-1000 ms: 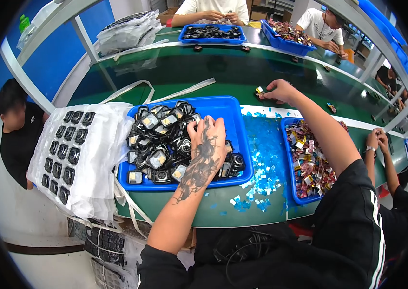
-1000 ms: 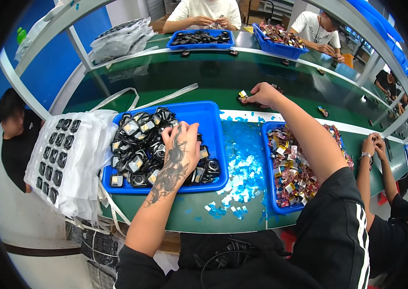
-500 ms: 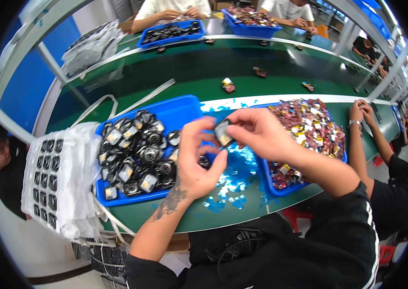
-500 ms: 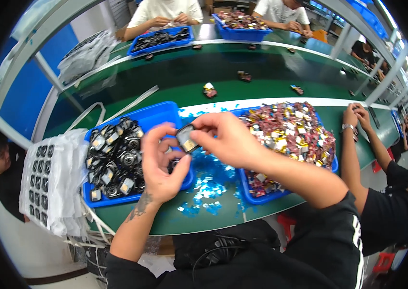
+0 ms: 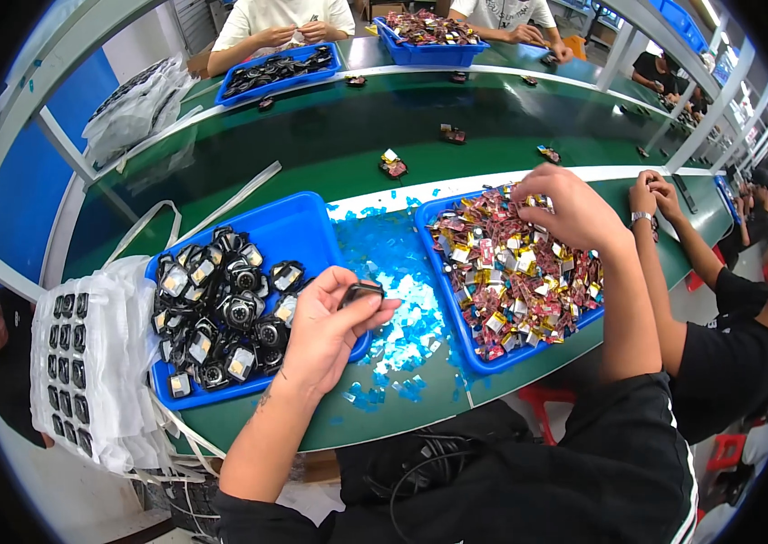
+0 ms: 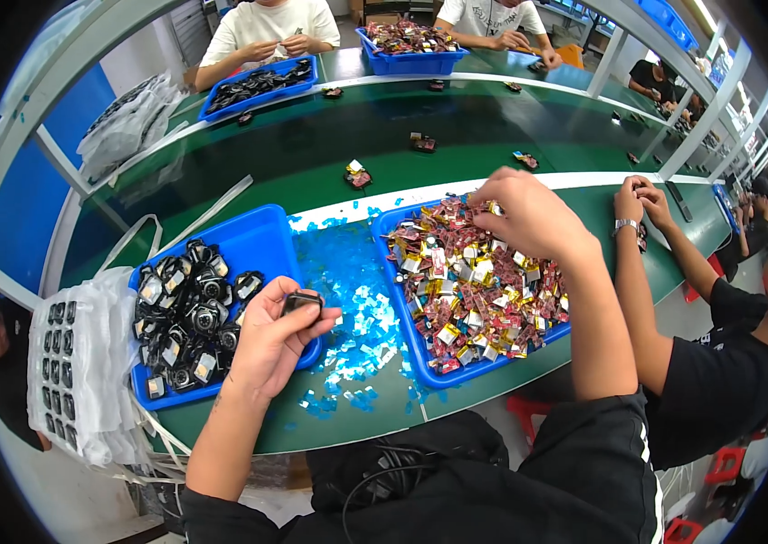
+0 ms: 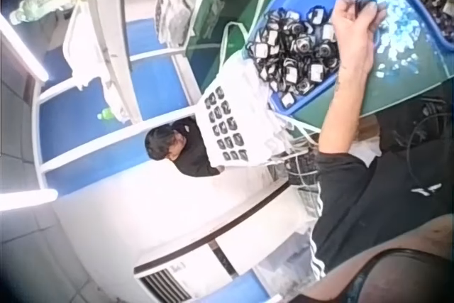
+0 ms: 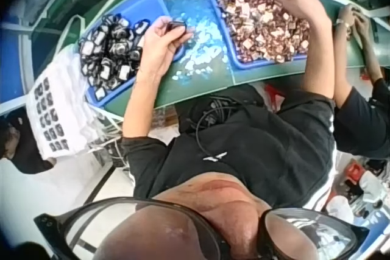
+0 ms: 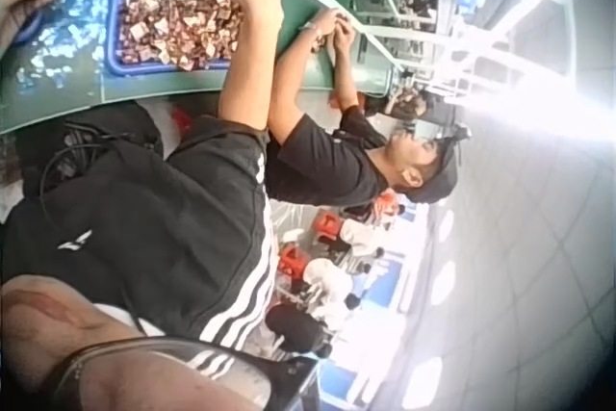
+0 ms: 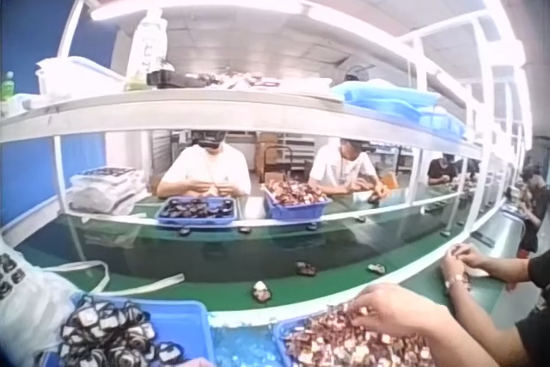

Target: Assembling small electronics by placing small batteries into watch-style component bodies at a factory workbench.

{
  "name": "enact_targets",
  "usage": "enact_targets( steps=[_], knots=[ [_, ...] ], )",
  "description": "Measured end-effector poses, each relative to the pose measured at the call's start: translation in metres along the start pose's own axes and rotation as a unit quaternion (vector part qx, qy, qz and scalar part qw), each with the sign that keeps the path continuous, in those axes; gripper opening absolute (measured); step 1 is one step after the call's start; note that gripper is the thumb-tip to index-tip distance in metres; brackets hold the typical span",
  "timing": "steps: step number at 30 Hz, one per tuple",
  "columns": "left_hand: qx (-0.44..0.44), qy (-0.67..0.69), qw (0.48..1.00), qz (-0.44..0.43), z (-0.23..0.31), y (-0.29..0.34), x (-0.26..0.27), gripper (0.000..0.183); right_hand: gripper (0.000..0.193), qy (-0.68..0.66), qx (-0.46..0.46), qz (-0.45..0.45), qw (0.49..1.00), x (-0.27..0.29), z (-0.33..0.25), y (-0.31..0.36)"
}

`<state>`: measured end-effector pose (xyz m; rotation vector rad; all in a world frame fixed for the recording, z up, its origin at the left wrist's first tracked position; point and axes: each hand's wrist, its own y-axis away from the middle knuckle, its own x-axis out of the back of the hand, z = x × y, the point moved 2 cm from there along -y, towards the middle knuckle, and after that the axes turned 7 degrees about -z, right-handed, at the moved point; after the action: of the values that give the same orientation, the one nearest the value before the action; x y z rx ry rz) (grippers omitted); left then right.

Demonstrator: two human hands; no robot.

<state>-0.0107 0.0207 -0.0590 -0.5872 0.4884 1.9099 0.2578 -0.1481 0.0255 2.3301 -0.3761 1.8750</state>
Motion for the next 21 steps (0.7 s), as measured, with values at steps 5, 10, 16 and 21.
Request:
enact_targets(
  steps=[5,10,16,21],
  knots=[
    [0.002,-0.031,0.999,0.011,0.003,0.002,0.003,0.014,0.013,-0.158,-0.022,0.083,0.984,0.002,0.005,0.021],
    [0.021,-0.091,0.995,-0.042,0.008,0.009,-0.01,0.039,0.011,-0.386,-0.016,0.168,0.907,-0.008,-0.005,0.026],
    [-0.087,-0.343,0.932,-0.074,-0.001,0.009,-0.019,0.046,0.009,-0.592,-0.008,-0.014,0.806,-0.04,-0.084,0.023],
    [-0.137,-0.353,0.921,-0.093,-0.006,0.008,-0.016,0.023,0.021,-0.622,0.063,-0.07,0.777,-0.06,-0.118,0.014]
  ],
)
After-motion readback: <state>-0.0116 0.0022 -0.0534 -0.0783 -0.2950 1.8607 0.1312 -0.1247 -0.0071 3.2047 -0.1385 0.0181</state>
